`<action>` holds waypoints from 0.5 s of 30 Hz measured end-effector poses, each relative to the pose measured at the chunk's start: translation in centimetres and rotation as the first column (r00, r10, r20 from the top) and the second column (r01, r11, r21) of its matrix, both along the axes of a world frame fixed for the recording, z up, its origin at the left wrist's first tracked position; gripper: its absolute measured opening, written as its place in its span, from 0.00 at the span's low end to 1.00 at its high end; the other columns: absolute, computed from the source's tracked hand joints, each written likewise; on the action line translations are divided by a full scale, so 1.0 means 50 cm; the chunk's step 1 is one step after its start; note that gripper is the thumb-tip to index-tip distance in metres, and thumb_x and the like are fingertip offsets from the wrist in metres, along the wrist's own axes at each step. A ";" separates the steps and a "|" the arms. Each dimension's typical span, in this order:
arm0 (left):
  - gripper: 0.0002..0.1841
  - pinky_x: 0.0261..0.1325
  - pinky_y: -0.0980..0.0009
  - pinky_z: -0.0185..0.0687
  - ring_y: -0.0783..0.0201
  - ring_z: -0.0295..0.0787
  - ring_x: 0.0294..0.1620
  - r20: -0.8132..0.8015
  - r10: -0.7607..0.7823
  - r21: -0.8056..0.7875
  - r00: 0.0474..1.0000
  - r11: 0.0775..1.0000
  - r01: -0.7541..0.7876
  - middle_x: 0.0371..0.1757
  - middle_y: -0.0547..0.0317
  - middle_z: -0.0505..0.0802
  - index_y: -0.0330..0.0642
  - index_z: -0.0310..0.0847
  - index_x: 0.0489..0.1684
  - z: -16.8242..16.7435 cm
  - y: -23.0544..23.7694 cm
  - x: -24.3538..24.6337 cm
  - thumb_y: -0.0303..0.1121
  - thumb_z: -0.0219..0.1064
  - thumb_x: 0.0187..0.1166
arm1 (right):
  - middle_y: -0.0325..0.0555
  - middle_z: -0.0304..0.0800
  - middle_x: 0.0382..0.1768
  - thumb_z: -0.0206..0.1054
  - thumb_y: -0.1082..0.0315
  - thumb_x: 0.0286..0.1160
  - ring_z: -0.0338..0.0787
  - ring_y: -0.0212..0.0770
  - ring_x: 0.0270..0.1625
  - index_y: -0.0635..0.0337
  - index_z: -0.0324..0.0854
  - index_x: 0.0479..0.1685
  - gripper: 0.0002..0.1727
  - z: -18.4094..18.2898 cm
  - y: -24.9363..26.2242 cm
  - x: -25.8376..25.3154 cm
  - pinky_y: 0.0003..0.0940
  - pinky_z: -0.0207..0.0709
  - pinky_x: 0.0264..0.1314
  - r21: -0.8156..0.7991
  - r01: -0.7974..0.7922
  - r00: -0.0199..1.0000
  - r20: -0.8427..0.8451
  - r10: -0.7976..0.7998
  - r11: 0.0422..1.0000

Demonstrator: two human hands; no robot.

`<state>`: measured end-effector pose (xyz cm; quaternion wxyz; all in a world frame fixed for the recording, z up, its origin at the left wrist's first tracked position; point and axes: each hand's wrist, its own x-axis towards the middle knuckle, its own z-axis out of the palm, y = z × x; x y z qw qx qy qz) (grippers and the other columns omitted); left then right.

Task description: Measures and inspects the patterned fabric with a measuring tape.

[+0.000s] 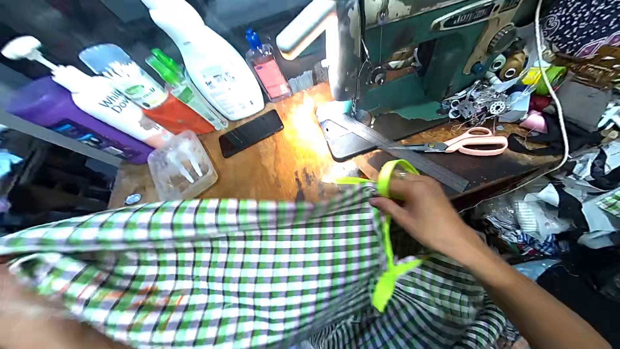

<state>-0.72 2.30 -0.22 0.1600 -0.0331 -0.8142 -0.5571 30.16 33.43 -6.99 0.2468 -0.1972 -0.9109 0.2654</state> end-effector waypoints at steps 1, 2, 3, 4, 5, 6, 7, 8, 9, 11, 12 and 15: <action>0.14 0.55 0.78 0.83 0.69 0.88 0.48 0.011 0.048 -0.024 0.999 0.999 -0.048 0.53 0.38 0.88 0.15 0.74 0.61 -0.007 0.039 -0.008 0.21 0.55 0.87 | 0.53 0.86 0.33 0.72 0.62 0.77 0.89 0.52 0.37 0.64 0.88 0.36 0.12 -0.002 -0.008 -0.030 0.52 0.83 0.39 0.011 0.034 0.995 0.098 -0.035 0.999; 0.19 0.66 0.76 0.74 0.66 0.82 0.59 0.032 0.031 -0.070 0.999 0.997 -0.028 0.65 0.33 0.84 0.16 0.69 0.71 -0.019 0.068 -0.012 0.24 0.52 0.90 | 0.59 0.88 0.39 0.72 0.62 0.78 0.90 0.59 0.43 0.65 0.89 0.43 0.13 -0.004 -0.016 -0.051 0.59 0.83 0.43 0.011 0.068 0.981 0.180 -0.069 0.998; 0.21 0.74 0.73 0.70 0.61 0.80 0.67 0.025 0.010 -0.126 1.000 0.992 -0.007 0.71 0.29 0.81 0.18 0.67 0.76 -0.044 0.083 -0.033 0.25 0.53 0.90 | 0.61 0.88 0.46 0.71 0.62 0.79 0.91 0.62 0.48 0.65 0.89 0.51 0.15 -0.009 -0.022 -0.065 0.61 0.83 0.47 0.019 0.098 0.966 0.238 -0.100 0.995; 0.23 0.77 0.69 0.69 0.56 0.79 0.72 0.001 -0.016 -0.193 1.000 0.981 0.016 0.74 0.28 0.80 0.20 0.66 0.78 -0.083 0.084 -0.073 0.27 0.54 0.88 | 0.62 0.88 0.50 0.71 0.60 0.79 0.91 0.62 0.51 0.65 0.88 0.56 0.17 -0.016 -0.026 -0.073 0.60 0.84 0.47 0.048 0.123 0.957 0.258 -0.131 0.991; 0.25 0.78 0.65 0.70 0.51 0.78 0.73 -0.035 -0.056 -0.244 0.998 0.969 0.045 0.74 0.28 0.79 0.21 0.64 0.79 -0.126 0.079 -0.119 0.28 0.57 0.85 | 0.62 0.88 0.53 0.72 0.59 0.78 0.91 0.62 0.51 0.65 0.87 0.59 0.19 -0.026 -0.027 -0.074 0.58 0.85 0.45 0.083 0.145 0.956 0.246 -0.161 0.986; 0.28 0.76 0.63 0.71 0.48 0.77 0.72 -0.061 -0.089 -0.287 0.994 0.956 0.068 0.74 0.26 0.77 0.22 0.63 0.80 -0.156 0.083 -0.149 0.28 0.58 0.82 | 0.63 0.87 0.55 0.73 0.58 0.78 0.92 0.61 0.51 0.65 0.86 0.61 0.21 -0.035 -0.025 -0.069 0.57 0.85 0.45 0.105 0.161 0.957 0.225 -0.181 0.981; 0.29 0.76 0.59 0.71 0.44 0.76 0.73 -0.081 -0.108 -0.345 0.991 0.936 0.074 0.75 0.24 0.76 0.23 0.63 0.81 -0.172 0.093 -0.161 0.28 0.59 0.79 | 0.63 0.87 0.57 0.72 0.56 0.78 0.92 0.60 0.51 0.65 0.85 0.64 0.24 -0.041 -0.021 -0.060 0.56 0.86 0.45 0.108 0.169 0.960 0.205 -0.189 0.980; 0.29 0.78 0.52 0.70 0.38 0.74 0.76 -0.106 -0.127 -0.406 0.986 0.911 0.073 0.77 0.22 0.74 0.25 0.66 0.80 -0.179 0.106 -0.159 0.29 0.60 0.78 | 0.62 0.87 0.59 0.71 0.53 0.79 0.92 0.59 0.51 0.65 0.85 0.66 0.26 -0.044 -0.015 -0.049 0.55 0.86 0.46 0.103 0.173 0.965 0.182 -0.190 0.980; 0.28 0.78 0.42 0.66 0.31 0.70 0.78 -0.155 -0.148 -0.456 0.977 0.888 0.062 0.77 0.21 0.72 0.28 0.71 0.78 -0.184 0.121 -0.150 0.29 0.60 0.75 | 0.61 0.87 0.59 0.70 0.52 0.79 0.92 0.57 0.50 0.64 0.85 0.67 0.27 -0.044 -0.010 -0.037 0.54 0.87 0.47 0.088 0.181 0.968 0.159 -0.193 0.980; 0.23 0.80 0.38 0.61 0.29 0.68 0.79 -0.303 -0.276 -0.517 0.912 0.852 0.086 0.75 0.23 0.75 0.30 0.80 0.69 -0.193 0.151 -0.117 0.29 0.59 0.76 | 0.58 0.89 0.55 0.69 0.52 0.80 0.92 0.53 0.45 0.62 0.87 0.66 0.26 -0.035 -0.004 -0.009 0.51 0.87 0.45 0.047 0.202 0.972 0.113 -0.206 0.978; 0.20 0.79 0.41 0.64 0.29 0.71 0.77 -0.396 -0.386 -0.542 0.833 0.831 0.127 0.72 0.23 0.78 0.28 0.83 0.63 -0.197 0.166 -0.095 0.30 0.58 0.78 | 0.55 0.89 0.51 0.68 0.52 0.81 0.90 0.49 0.42 0.61 0.88 0.65 0.24 -0.027 -0.002 0.008 0.49 0.86 0.43 0.017 0.211 0.972 0.103 -0.212 0.977; 0.14 0.65 0.52 0.75 0.38 0.82 0.58 -0.473 -0.747 -0.640 0.468 0.656 0.400 0.58 0.26 0.85 0.28 0.87 0.44 -0.201 0.218 -0.008 0.29 0.57 0.81 | 0.49 0.92 0.47 0.61 0.56 0.85 0.91 0.46 0.42 0.56 0.90 0.62 0.20 0.004 0.008 0.071 0.49 0.86 0.45 0.003 0.219 0.965 0.145 -0.217 0.976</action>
